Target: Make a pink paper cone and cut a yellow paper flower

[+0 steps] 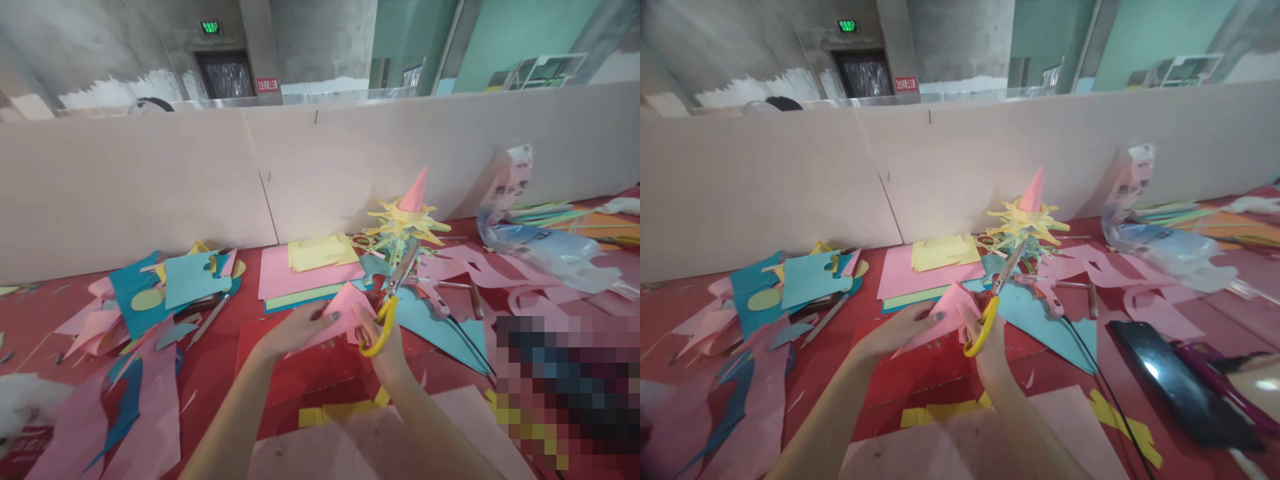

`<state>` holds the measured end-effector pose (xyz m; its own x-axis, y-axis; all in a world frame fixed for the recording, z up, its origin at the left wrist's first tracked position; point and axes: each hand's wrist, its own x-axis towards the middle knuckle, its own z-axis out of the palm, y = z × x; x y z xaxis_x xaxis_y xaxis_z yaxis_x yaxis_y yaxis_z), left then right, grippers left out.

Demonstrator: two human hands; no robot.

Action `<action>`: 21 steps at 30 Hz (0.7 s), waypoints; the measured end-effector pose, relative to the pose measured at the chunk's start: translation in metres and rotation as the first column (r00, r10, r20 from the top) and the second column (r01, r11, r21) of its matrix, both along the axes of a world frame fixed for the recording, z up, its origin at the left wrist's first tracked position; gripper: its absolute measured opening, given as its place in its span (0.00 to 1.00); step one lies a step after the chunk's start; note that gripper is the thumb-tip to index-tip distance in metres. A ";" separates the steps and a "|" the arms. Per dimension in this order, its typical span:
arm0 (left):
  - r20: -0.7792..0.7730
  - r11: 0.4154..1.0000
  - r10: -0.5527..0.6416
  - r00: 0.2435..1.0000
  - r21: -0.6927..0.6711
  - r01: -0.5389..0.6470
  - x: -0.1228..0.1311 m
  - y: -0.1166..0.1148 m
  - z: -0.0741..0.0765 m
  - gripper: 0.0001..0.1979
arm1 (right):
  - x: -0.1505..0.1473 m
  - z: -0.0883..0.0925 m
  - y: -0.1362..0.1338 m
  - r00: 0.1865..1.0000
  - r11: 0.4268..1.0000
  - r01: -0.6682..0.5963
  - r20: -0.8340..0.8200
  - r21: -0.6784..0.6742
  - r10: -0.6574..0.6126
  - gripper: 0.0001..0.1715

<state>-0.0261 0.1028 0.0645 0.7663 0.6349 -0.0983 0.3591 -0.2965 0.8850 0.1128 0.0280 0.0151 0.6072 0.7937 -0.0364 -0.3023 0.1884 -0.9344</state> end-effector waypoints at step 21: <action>0.071 0.971 0.185 0.980 0.138 -0.194 0.015 -0.003 -0.009 0.18 | 0.000 -0.013 0.006 0.999 0.998 -0.018 -0.026 0.054 0.019 0.23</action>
